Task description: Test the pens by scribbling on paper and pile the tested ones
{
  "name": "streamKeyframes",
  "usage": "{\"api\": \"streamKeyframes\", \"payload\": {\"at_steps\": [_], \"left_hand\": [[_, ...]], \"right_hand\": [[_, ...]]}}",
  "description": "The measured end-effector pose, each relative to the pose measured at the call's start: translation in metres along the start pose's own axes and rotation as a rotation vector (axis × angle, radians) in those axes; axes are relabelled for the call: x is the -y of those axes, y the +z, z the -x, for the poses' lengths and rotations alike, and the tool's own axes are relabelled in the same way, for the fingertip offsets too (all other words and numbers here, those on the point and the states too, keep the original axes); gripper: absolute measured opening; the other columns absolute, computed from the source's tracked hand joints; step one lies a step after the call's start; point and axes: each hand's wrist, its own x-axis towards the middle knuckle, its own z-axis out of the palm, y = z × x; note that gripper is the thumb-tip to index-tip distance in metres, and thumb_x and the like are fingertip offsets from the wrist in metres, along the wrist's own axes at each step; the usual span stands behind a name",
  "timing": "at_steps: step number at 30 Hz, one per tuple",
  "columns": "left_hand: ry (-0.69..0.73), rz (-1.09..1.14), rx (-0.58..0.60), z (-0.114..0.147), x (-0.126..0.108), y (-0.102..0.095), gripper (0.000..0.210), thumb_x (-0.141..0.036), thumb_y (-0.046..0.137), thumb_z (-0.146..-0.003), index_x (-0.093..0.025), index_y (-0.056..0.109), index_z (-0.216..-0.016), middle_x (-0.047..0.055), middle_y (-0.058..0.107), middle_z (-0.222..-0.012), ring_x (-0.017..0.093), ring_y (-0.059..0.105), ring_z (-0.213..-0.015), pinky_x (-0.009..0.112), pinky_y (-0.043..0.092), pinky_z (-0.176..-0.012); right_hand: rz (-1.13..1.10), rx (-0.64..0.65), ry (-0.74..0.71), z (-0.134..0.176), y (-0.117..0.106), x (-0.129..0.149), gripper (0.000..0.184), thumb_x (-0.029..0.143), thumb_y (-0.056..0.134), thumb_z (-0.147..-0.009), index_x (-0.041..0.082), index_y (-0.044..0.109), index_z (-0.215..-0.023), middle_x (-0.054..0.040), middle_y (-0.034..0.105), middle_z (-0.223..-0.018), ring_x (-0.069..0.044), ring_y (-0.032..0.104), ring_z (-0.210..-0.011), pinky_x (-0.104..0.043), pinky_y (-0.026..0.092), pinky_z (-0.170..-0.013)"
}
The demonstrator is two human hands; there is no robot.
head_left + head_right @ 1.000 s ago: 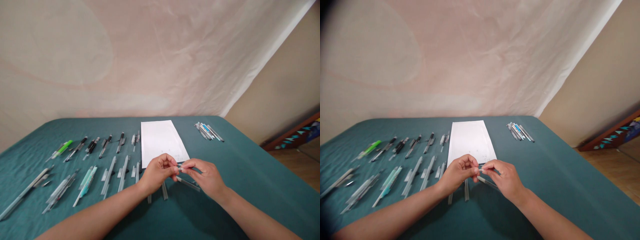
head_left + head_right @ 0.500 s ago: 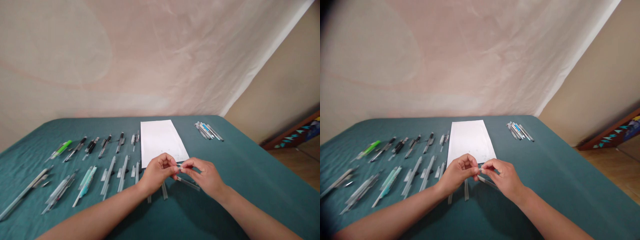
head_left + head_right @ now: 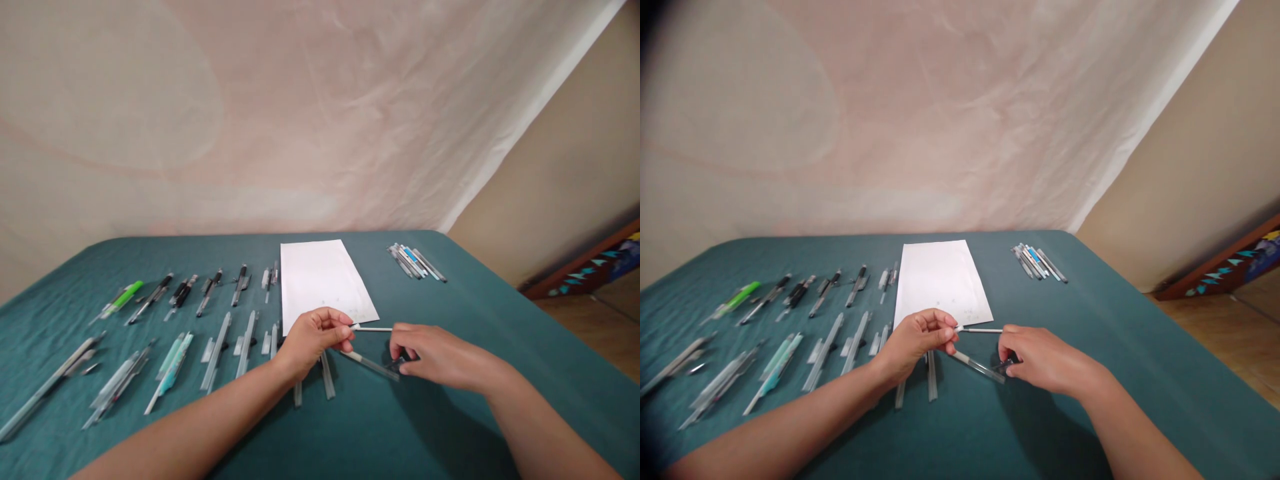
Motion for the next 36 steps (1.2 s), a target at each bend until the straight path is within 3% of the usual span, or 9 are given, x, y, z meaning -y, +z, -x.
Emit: {"api": "streamKeyframes", "payload": {"at_steps": [4,8,14,23,28,36], "left_hand": [[-0.014,-0.003,-0.007,0.000,0.001,-0.002,0.032,-0.032,0.075,-0.067,-0.011,0.063,-0.087,0.005,0.064,-0.076,0.012,0.061,-0.060,0.026,0.047,-0.065],[-0.047,0.045,0.023,0.001,-0.001,-0.002,0.038,-0.033,0.072,-0.071,-0.013,0.064,-0.102,0.003,0.061,-0.078,0.011,0.059,-0.062,0.028,0.048,-0.067],[-0.037,0.064,0.087,0.003,-0.008,-0.001,0.041,-0.033,0.062,-0.080,-0.020,0.057,-0.118,0.000,0.052,-0.074,0.010,0.055,-0.066,0.024,0.047,-0.061],[-0.027,0.063,0.108,0.001,-0.005,-0.002,0.036,-0.038,0.064,-0.078,-0.019,0.051,-0.105,0.002,0.059,-0.079,0.015,0.064,-0.068,0.025,0.048,-0.060],[-0.062,0.103,0.033,0.000,-0.001,-0.004,0.036,-0.037,0.069,-0.075,-0.016,0.049,-0.096,0.008,0.066,-0.087,0.019,0.067,-0.077,0.028,0.051,-0.066],[-0.029,0.097,-0.062,0.000,-0.004,0.001,0.036,-0.035,0.073,-0.070,-0.012,0.052,-0.087,0.012,0.070,-0.085,0.020,0.068,-0.074,0.031,0.052,-0.068]], "right_hand": [[0.038,-0.068,-0.016,-0.002,0.006,0.000,0.009,0.019,0.058,-0.075,0.024,0.062,-0.082,0.0010,0.060,-0.078,-0.013,0.053,-0.064,-0.022,0.035,-0.057],[0.024,-0.089,-0.041,-0.004,0.007,0.001,0.008,0.018,0.057,-0.075,0.023,0.061,-0.080,0.0010,0.060,-0.075,-0.013,0.052,-0.062,-0.023,0.035,-0.057],[-0.141,-0.219,-0.026,-0.012,0.003,0.013,0.009,0.022,0.055,-0.078,0.022,0.058,-0.086,0.0015,0.059,-0.079,-0.013,0.054,-0.068,-0.023,0.041,-0.062],[-0.474,-0.379,0.003,-0.025,0.014,0.024,0.013,0.027,0.053,-0.083,0.019,0.056,-0.093,-0.0004,0.061,-0.085,-0.013,0.056,-0.073,-0.025,0.045,-0.068],[-0.643,-0.416,0.014,-0.031,0.026,0.029,0.021,0.036,0.053,-0.085,0.018,0.056,-0.097,-0.0019,0.061,-0.087,-0.014,0.058,-0.078,-0.025,0.046,-0.071],[-0.617,-0.559,0.021,-0.037,0.038,0.034,0.022,0.036,0.054,-0.085,0.019,0.060,-0.098,-0.0042,0.064,-0.094,-0.016,0.060,-0.081,-0.027,0.047,-0.075]]}}
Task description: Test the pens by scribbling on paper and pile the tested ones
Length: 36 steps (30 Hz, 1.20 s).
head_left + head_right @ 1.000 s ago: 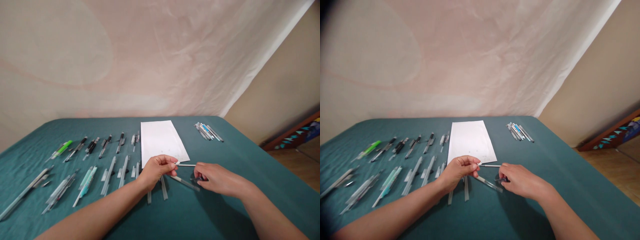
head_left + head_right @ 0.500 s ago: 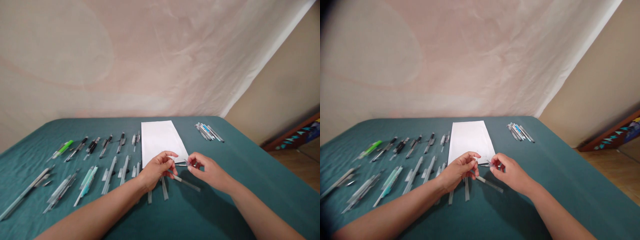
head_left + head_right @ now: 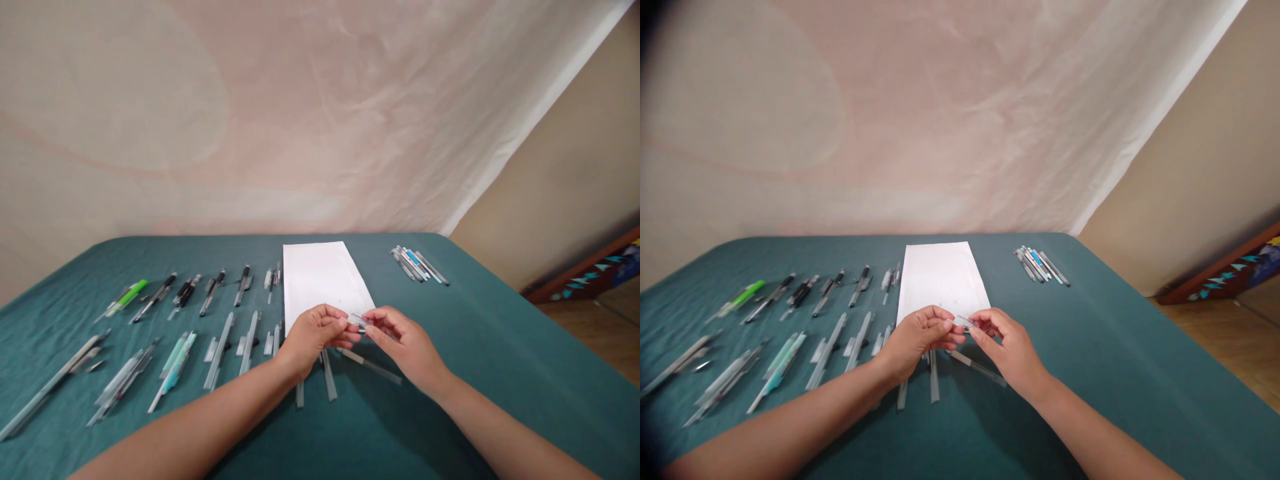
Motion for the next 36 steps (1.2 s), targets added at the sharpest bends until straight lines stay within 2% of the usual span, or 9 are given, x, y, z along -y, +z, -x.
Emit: {"api": "streamKeyframes", "payload": {"at_steps": [9,14,18,22,28,36], "left_hand": [[0.023,-0.045,-0.035,-0.0004,0.0025,0.0011,0.034,-0.035,0.073,-0.069,-0.012,0.053,-0.085,0.010,0.071,-0.081,0.017,0.068,-0.067,0.032,0.052,-0.068],[0.046,-0.072,-0.010,0.0000,0.0047,0.0009,0.035,-0.035,0.076,-0.066,-0.012,0.053,-0.080,0.007,0.070,-0.074,0.018,0.067,-0.065,0.030,0.051,-0.065],[0.045,-0.052,0.013,0.0005,0.0040,0.0007,0.037,-0.036,0.078,-0.063,-0.013,0.053,-0.078,0.004,0.068,-0.068,0.016,0.066,-0.059,0.028,0.050,-0.061],[0.015,-0.040,0.046,0.0004,0.0038,-0.0011,0.036,-0.035,0.076,-0.066,-0.012,0.054,-0.080,0.006,0.068,-0.071,0.017,0.066,-0.061,0.028,0.050,-0.061],[-0.045,-0.022,0.104,0.0019,0.0007,-0.0018,0.028,-0.035,0.068,-0.076,-0.010,0.058,-0.085,0.011,0.069,-0.082,0.017,0.066,-0.071,0.028,0.050,-0.066],[-0.070,-0.052,0.127,0.0009,0.0041,-0.0022,0.030,-0.034,0.070,-0.074,-0.010,0.059,-0.086,0.008,0.067,-0.077,0.016,0.065,-0.068,0.027,0.049,-0.064]], "right_hand": [[0.025,-0.034,-0.049,0.0014,0.0033,-0.0004,0.020,0.033,0.059,-0.082,0.020,0.063,-0.096,-0.0027,0.065,-0.085,-0.015,0.060,-0.074,-0.027,0.049,-0.071],[0.036,-0.051,-0.065,0.0021,0.0046,0.0019,0.016,0.030,0.061,-0.080,0.020,0.064,-0.092,-0.0029,0.066,-0.086,-0.016,0.060,-0.075,-0.028,0.049,-0.073],[0.008,-0.036,-0.021,0.0029,0.0054,0.0015,0.016,0.030,0.063,-0.079,0.020,0.063,-0.092,-0.0023,0.066,-0.085,-0.016,0.061,-0.076,-0.028,0.048,-0.073],[-0.034,-0.015,0.024,0.0029,0.0071,-0.0011,0.018,0.031,0.063,-0.079,0.019,0.062,-0.092,-0.0024,0.066,-0.084,-0.016,0.061,-0.076,-0.028,0.048,-0.072],[-0.052,-0.029,0.002,0.0019,0.0061,-0.0016,0.019,0.033,0.064,-0.079,0.019,0.062,-0.092,-0.0018,0.064,-0.082,-0.016,0.060,-0.076,-0.027,0.048,-0.071],[-0.094,-0.014,0.040,0.0057,0.0075,0.0031,0.020,0.035,0.066,-0.078,0.019,0.062,-0.089,-0.0021,0.065,-0.082,-0.015,0.061,-0.076,-0.028,0.048,-0.072]]}}
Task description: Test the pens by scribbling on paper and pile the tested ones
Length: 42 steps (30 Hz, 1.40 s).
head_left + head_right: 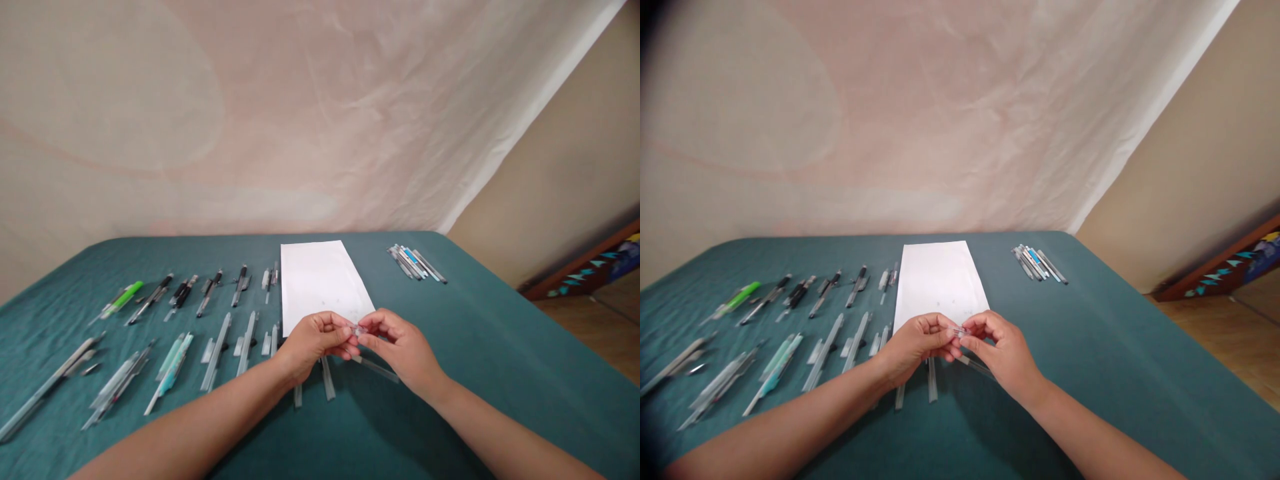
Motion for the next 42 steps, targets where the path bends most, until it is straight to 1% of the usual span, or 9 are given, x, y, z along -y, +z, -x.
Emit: {"api": "streamKeyframes", "payload": {"at_steps": [6,11,17,22,27,31,35,39,42], "left_hand": [[0.048,-0.020,0.046,0.002,0.000,0.002,0.028,-0.031,0.071,-0.072,-0.011,0.059,-0.089,0.006,0.065,-0.079,0.015,0.064,-0.071,0.026,0.047,-0.064],[0.132,-0.165,0.033,0.002,-0.002,0.003,0.025,-0.032,0.069,-0.073,-0.014,0.058,-0.088,0.003,0.063,-0.080,0.014,0.061,-0.070,0.026,0.046,-0.062],[0.320,-0.839,-0.162,0.004,-0.013,-0.006,0.017,-0.025,0.063,-0.077,-0.020,0.063,-0.093,0.001,0.063,-0.084,0.014,0.056,-0.077,0.026,0.041,-0.070],[0.419,-1.346,0.016,0.010,-0.015,-0.003,0.018,-0.023,0.068,-0.073,-0.022,0.066,-0.091,0.003,0.062,-0.088,0.020,0.052,-0.089,0.031,0.038,-0.079],[0.412,-1.574,0.065,0.012,-0.008,0.001,0.011,-0.023,0.062,-0.079,-0.021,0.064,-0.089,0.005,0.060,-0.088,0.022,0.049,-0.091,0.033,0.036,-0.077],[0.420,-1.594,0.075,0.011,-0.005,0.002,0.007,-0.021,0.056,-0.083,-0.020,0.061,-0.087,0.005,0.059,-0.089,0.021,0.048,-0.090,0.033,0.036,-0.077],[0.442,-1.494,0.080,0.011,-0.008,0.000,0.008,-0.019,0.054,-0.084,-0.020,0.061,-0.088,0.005,0.060,-0.089,0.021,0.049,-0.091,0.033,0.036,-0.079],[0.329,-1.087,-0.009,0.006,-0.016,-0.006,0.007,-0.021,0.056,-0.082,-0.019,0.061,-0.086,0.003,0.062,-0.088,0.018,0.052,-0.085,0.030,0.038,-0.076],[0.203,-0.613,-0.096,0.000,-0.019,-0.012,0.011,-0.026,0.060,-0.080,-0.017,0.060,-0.087,0.002,0.060,-0.083,0.013,0.053,-0.075,0.026,0.040,-0.070]], "right_hand": [[-0.094,0.035,0.049,-0.001,0.001,0.001,0.023,0.038,0.063,-0.079,0.018,0.060,-0.092,-0.0022,0.066,-0.081,-0.016,0.062,-0.074,-0.028,0.049,-0.070],[-0.037,0.045,0.022,-0.001,0.002,0.003,0.021,0.036,0.063,-0.079,0.020,0.061,-0.092,-0.0020,0.066,-0.084,-0.016,0.061,-0.075,-0.028,0.048,-0.071],[0.078,0.000,0.041,-0.010,-0.017,-0.005,0.026,0.034,0.060,-0.080,0.021,0.061,-0.102,-0.0033,0.066,-0.095,-0.017,0.060,-0.080,-0.028,0.046,-0.073],[0.360,0.168,0.061,-0.017,-0.058,-0.010,0.015,0.031,0.060,-0.077,0.021,0.065,-0.087,-0.0002,0.067,-0.081,-0.015,0.058,-0.071,-0.025,0.042,-0.063],[0.495,0.395,0.079,-0.013,-0.079,-0.018,0.011,0.026,0.061,-0.075,0.021,0.067,-0.082,-0.0005,0.065,-0.076,-0.015,0.057,-0.067,-0.024,0.040,-0.061],[0.583,0.474,0.071,-0.011,-0.077,-0.023,0.011,0.023,0.064,-0.070,0.021,0.067,-0.081,0.0000,0.062,-0.075,-0.014,0.054,-0.065,-0.023,0.039,-0.058],[0.569,0.382,0.070,-0.013,-0.076,-0.019,0.014,0.031,0.062,-0.075,0.022,0.065,-0.085,-0.0002,0.061,-0.076,-0.014,0.055,-0.067,-0.024,0.039,-0.060],[0.664,0.229,0.017,-0.019,-0.073,-0.023,0.011,0.031,0.059,-0.078,0.022,0.063,-0.082,-0.0005,0.060,-0.082,-0.015,0.055,-0.072,-0.025,0.039,-0.064],[0.732,0.239,0.005,-0.023,-0.069,-0.034,0.010,0.028,0.055,-0.081,0.022,0.061,-0.078,-0.0004,0.057,-0.081,-0.014,0.054,-0.071,-0.025,0.038,-0.063]]}}
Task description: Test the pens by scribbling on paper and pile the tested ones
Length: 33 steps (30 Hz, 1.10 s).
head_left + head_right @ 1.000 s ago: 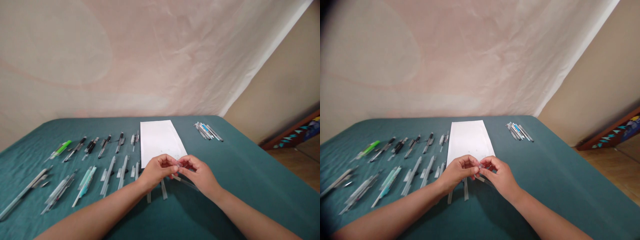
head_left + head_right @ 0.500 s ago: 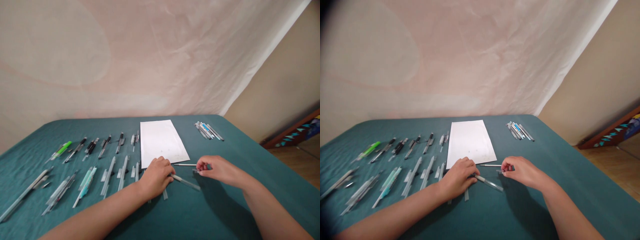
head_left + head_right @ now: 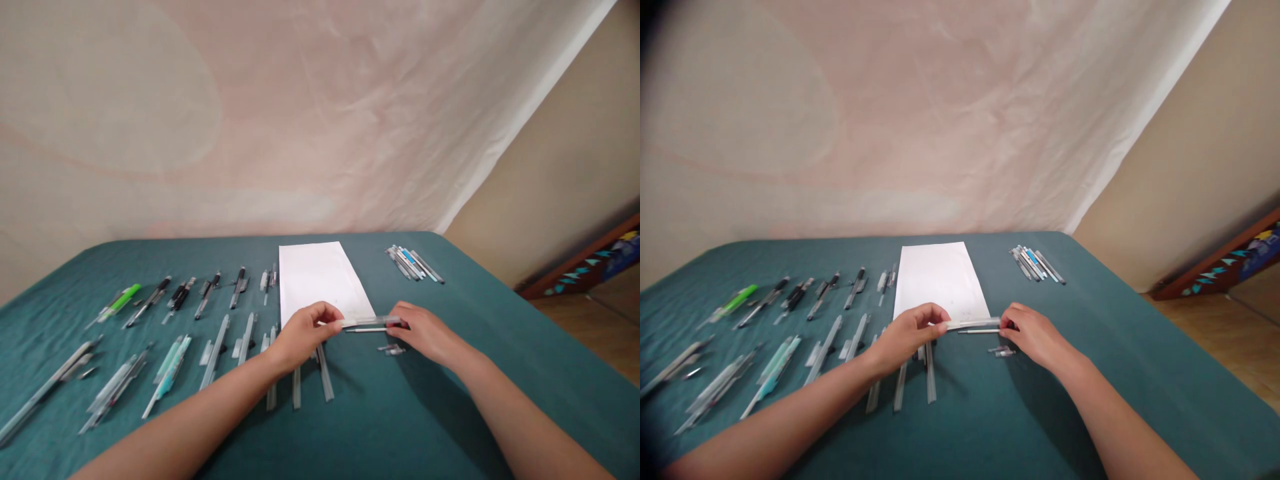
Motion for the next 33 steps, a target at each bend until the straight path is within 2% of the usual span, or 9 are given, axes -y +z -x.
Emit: {"api": "streamKeyframes", "payload": {"at_steps": [4,8,11,13,15,20,26,33], "left_hand": [[-0.106,0.573,-0.116,-0.009,0.006,-0.007,0.019,-0.026,0.068,-0.074,-0.015,0.059,-0.087,0.000,0.057,-0.079,0.010,0.054,-0.071,0.028,0.045,-0.074],[-0.156,0.866,-0.329,-0.016,0.010,-0.016,0.020,-0.022,0.072,-0.071,-0.014,0.059,-0.085,0.002,0.060,-0.082,0.011,0.058,-0.075,0.028,0.049,-0.076],[-0.162,0.893,-0.490,-0.019,0.012,-0.024,0.017,-0.022,0.070,-0.073,-0.014,0.059,-0.084,0.004,0.063,-0.082,0.012,0.061,-0.076,0.025,0.049,-0.070],[-0.142,0.882,-0.550,-0.020,0.014,-0.028,0.016,-0.023,0.069,-0.074,-0.015,0.058,-0.083,0.004,0.064,-0.081,0.012,0.062,-0.075,0.025,0.049,-0.070],[-0.130,0.878,-0.561,-0.020,0.016,-0.030,0.016,-0.023,0.069,-0.074,-0.015,0.058,-0.083,0.004,0.064,-0.080,0.012,0.062,-0.074,0.027,0.050,-0.072],[-0.160,0.873,-0.554,-0.022,0.021,-0.031,0.018,-0.023,0.070,-0.073,-0.015,0.057,-0.082,0.003,0.064,-0.079,0.013,0.062,-0.073,0.028,0.049,-0.071],[-0.143,0.866,-0.562,-0.021,0.018,-0.027,0.020,-0.024,0.070,-0.072,-0.016,0.056,-0.084,0.003,0.064,-0.081,0.012,0.062,-0.072,0.026,0.048,-0.071],[-0.140,0.852,-0.563,-0.020,0.016,-0.024,0.021,-0.026,0.070,-0.073,-0.016,0.056,-0.085,0.003,0.065,-0.081,0.012,0.063,-0.073,0.024,0.046,-0.068]], "right_hand": [[0.029,0.014,-0.057,-0.002,0.006,-0.007,0.013,0.023,0.047,-0.086,0.021,0.057,-0.078,-0.0015,0.056,-0.084,-0.015,0.053,-0.075,-0.026,0.038,-0.069],[-0.055,-0.013,-0.065,0.000,-0.002,-0.009,0.012,0.024,0.043,-0.087,0.021,0.053,-0.081,-0.0009,0.056,-0.081,-0.016,0.052,-0.074,-0.027,0.039,-0.069],[-0.181,-0.068,-0.048,0.001,-0.010,-0.007,0.013,0.027,0.042,-0.088,0.021,0.053,-0.085,-0.0004,0.057,-0.081,-0.016,0.052,-0.075,-0.027,0.039,-0.069],[-0.241,-0.082,-0.043,0.002,-0.015,-0.007,0.015,0.030,0.043,-0.087,0.021,0.054,-0.085,-0.0002,0.057,-0.080,-0.016,0.052,-0.075,-0.027,0.039,-0.069],[-0.280,-0.052,-0.027,0.004,-0.021,-0.010,0.016,0.033,0.045,-0.087,0.020,0.055,-0.084,0.0002,0.057,-0.078,-0.015,0.051,-0.073,-0.026,0.039,-0.067],[-0.426,0.143,0.000,0.007,-0.027,-0.022,0.020,0.038,0.052,-0.084,0.018,0.055,-0.081,0.0014,0.052,-0.074,-0.013,0.046,-0.068,-0.024,0.037,-0.062],[-0.653,-0.008,0.051,-0.002,-0.008,-0.012,0.025,0.043,0.054,-0.083,0.018,0.053,-0.085,0.0036,0.046,-0.069,-0.010,0.041,-0.059,-0.023,0.035,-0.057],[-0.674,-0.013,0.056,-0.003,-0.002,-0.003,0.025,0.042,0.054,-0.083,0.018,0.052,-0.085,0.0029,0.046,-0.069,-0.010,0.041,-0.059,-0.022,0.036,-0.056]]}}
